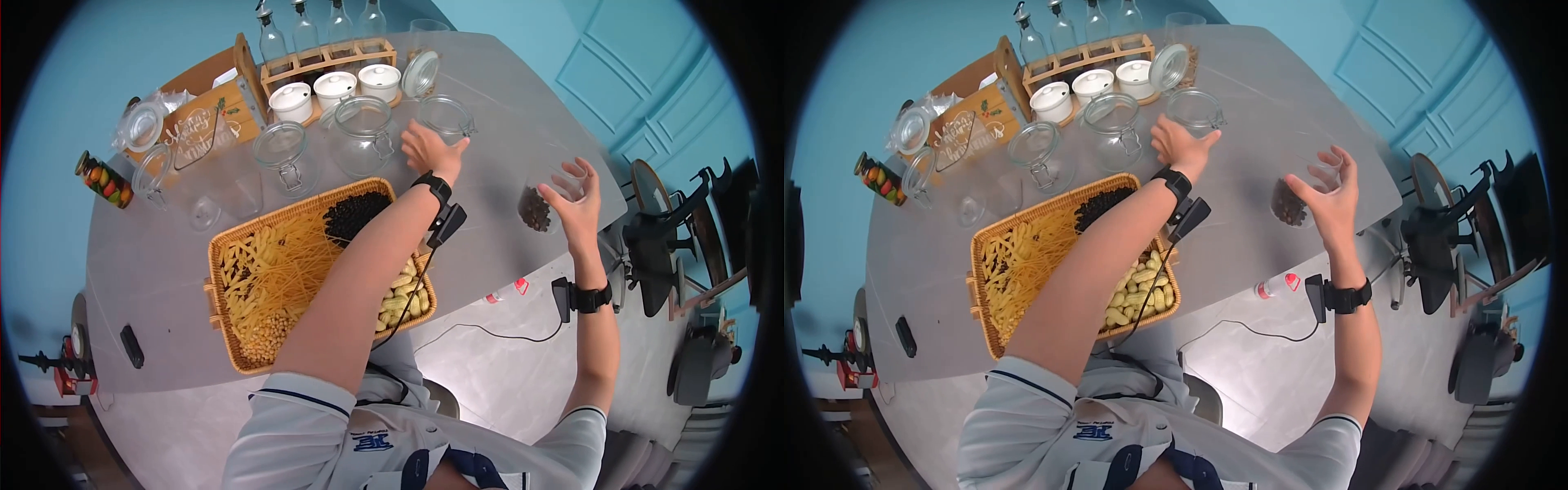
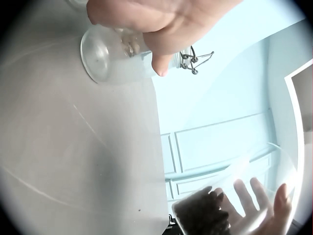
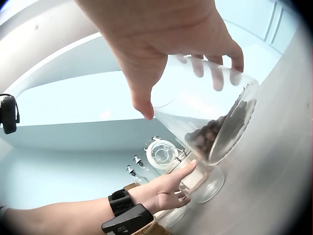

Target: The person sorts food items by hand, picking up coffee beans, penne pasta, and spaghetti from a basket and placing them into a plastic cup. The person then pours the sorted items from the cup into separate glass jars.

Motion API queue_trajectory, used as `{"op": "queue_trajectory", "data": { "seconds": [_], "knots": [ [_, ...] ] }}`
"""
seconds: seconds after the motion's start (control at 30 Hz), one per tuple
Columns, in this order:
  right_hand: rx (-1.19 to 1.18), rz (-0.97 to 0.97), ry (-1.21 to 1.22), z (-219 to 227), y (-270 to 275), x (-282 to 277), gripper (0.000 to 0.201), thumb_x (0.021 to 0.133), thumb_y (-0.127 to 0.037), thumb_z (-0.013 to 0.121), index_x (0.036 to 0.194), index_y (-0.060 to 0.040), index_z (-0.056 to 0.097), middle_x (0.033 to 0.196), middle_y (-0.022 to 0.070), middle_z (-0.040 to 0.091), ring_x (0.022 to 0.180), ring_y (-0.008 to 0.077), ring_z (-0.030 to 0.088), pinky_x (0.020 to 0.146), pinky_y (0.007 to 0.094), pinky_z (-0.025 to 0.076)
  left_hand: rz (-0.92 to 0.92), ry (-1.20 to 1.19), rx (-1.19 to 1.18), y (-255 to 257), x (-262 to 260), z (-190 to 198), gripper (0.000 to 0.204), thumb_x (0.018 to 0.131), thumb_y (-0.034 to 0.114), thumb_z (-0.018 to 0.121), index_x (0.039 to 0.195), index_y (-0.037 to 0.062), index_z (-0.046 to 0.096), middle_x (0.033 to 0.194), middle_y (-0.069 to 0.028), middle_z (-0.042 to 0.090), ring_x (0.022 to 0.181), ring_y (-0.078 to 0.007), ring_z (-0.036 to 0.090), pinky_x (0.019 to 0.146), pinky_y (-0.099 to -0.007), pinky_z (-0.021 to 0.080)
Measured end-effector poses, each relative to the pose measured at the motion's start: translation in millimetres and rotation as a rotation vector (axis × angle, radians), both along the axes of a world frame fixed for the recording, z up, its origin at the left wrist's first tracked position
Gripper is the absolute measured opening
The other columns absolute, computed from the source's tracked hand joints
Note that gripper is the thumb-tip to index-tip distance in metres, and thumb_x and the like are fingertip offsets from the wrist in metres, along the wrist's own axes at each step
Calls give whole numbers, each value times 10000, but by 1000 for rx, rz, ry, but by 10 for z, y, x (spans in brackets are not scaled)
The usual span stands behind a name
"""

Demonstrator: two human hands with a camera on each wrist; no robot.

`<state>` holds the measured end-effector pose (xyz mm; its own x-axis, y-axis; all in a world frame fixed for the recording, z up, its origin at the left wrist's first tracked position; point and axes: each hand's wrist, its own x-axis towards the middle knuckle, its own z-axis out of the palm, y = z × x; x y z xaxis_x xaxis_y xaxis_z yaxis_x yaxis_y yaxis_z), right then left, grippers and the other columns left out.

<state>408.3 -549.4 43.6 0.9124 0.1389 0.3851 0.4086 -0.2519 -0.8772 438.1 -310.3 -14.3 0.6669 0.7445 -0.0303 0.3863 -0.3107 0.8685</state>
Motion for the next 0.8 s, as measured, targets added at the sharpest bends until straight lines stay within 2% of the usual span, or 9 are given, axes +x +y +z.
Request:
{"op": "queue_trajectory", "data": {
  "seconds": [0.17,0.27,0.37,0.43,0.5,0.57,0.63,0.73,0.8],
  "knots": [
    [-71,30,-45,-38,2,195,961,683,-221,932,1455,-36,389,1370,165,520,1196,302,590,942,416,486,-173,-176,-48,252,116,-208,1152,703,292,915,1535,-2,174,1529,-214,317,1431,-392,319,1150,-493,368],
    [-154,30,-121,25,98,295,955,670,-219,934,1449,-47,409,1361,147,543,1187,288,598,954,423,474,-191,-226,28,239,70,-320,1175,738,293,887,1552,-31,105,1573,-255,253,1458,-414,284,1183,-481,326],
    [-200,56,-232,187,294,342,948,660,-227,935,1441,-49,428,1347,141,560,1176,282,604,954,423,475,-422,-200,-75,127,-301,-230,1146,784,298,842,1560,-59,78,1562,-305,258,1473,-435,256,1211,-473,274],
    [-208,92,-294,376,535,283,951,654,-243,937,1438,-43,435,1338,145,568,1167,278,607,952,420,475,-768,-72,-197,215,-861,196,950,832,291,812,1503,-50,232,1497,-293,371,1385,-338,426,1089,-404,425],
    [-230,102,-301,553,774,211,960,653,-262,937,1440,-40,434,1336,148,568,1160,282,610,950,422,478,-926,-122,-388,361,-1515,616,605,845,292,807,1246,12,450,1154,-143,563,1039,-195,580,794,-323,503],
    [-236,118,-303,662,965,180,972,649,-280,939,1441,-35,432,1335,152,569,1154,288,614,945,421,484,-998,-185,-279,602,-2055,904,422,848,242,812,935,120,417,844,22,434,736,-72,424,585,-259,359],
    [-231,142,-296,734,1095,200,988,641,-297,941,1443,-30,429,1336,158,570,1151,295,617,935,417,495,-989,-224,-292,955,-2566,1116,486,852,152,801,779,157,321,746,70,316,654,-53,307,551,-262,274],
    [-345,113,-366,730,1115,408,1001,629,-299,944,1445,-35,428,1328,172,572,1165,321,616,927,420,512,-547,-208,-309,1467,-3445,1328,553,822,-25,754,653,157,259,688,73,312,616,-58,305,553,-266,279],
    [-407,103,-386,623,999,767,1019,618,-301,946,1454,-46,423,1331,174,574,1174,332,615,933,422,518,-368,-463,-341,1882,-3861,1172,561,892,45,718,623,153,238,618,85,304,580,-47,271,528,-256,250]
  ]
}}
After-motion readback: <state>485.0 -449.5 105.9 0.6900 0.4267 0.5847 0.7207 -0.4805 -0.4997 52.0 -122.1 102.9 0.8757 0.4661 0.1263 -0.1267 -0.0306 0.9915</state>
